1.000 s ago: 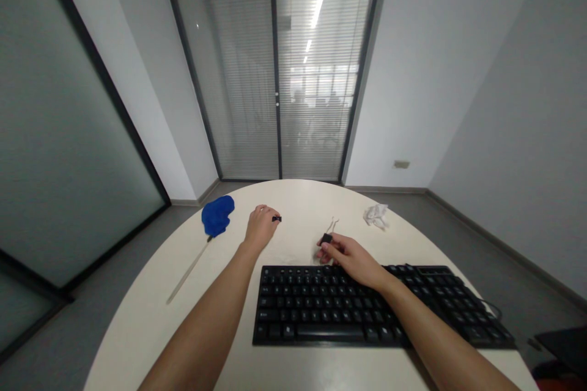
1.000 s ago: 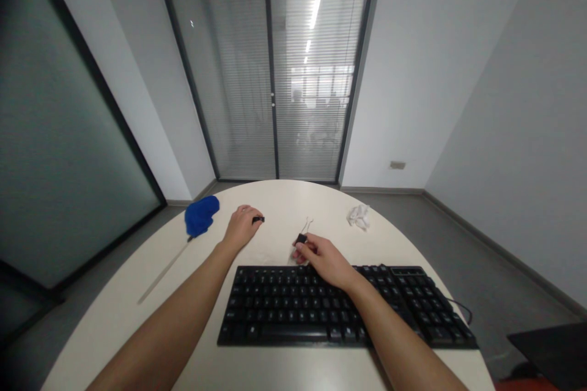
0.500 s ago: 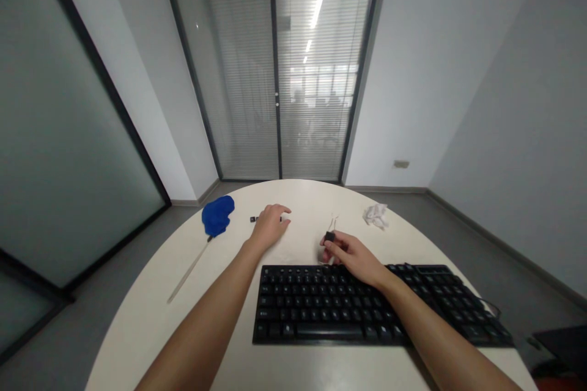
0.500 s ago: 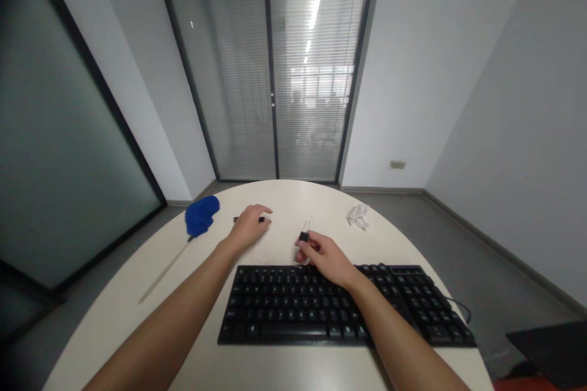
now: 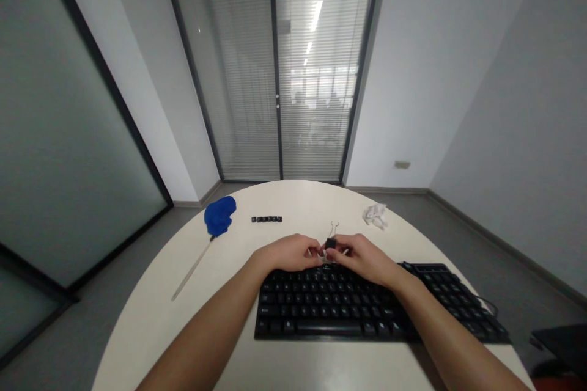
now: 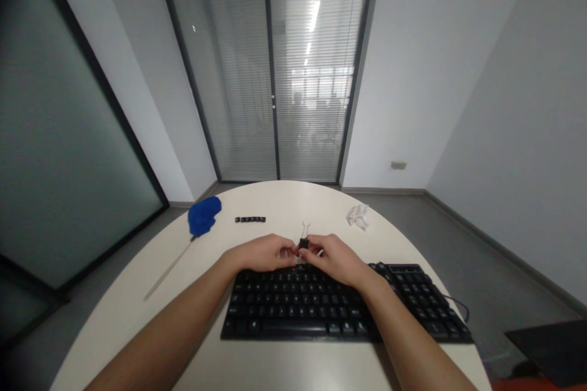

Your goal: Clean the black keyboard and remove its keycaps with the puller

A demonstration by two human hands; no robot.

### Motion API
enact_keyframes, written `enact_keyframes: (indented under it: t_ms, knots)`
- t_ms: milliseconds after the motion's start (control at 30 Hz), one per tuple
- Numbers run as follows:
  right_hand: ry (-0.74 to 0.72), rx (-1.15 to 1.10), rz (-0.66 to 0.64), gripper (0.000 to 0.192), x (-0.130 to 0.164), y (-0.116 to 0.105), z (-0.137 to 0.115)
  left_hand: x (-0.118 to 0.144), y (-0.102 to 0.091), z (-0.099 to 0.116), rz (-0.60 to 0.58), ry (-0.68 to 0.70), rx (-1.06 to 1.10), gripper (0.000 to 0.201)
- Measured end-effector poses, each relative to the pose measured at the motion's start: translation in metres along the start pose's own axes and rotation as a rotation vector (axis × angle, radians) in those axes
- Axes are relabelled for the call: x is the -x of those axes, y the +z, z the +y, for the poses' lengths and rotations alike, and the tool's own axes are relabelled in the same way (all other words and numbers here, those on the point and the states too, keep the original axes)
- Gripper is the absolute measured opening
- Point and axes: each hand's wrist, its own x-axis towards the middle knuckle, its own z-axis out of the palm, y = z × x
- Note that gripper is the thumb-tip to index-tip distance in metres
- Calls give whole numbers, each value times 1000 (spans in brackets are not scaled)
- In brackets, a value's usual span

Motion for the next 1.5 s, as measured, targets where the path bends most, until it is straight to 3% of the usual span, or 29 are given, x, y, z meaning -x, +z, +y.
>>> enact_keyframes:
  t_ms: [400, 1000, 1233, 1500]
  knots:
    - [-7, 72, -65, 31, 3, -3, 3, 4, 9, -3, -46, -61, -62, 25]
    - [2, -103, -60, 31, 1, 1, 16, 1, 17, 6, 64, -48, -116, 22]
    - [85, -293, -85, 36, 0, 4, 23, 0, 20, 2, 78, -25, -79, 25]
    - [23, -252, -28, 35, -1, 6, 27, 1, 18, 9, 100, -39, -32, 29]
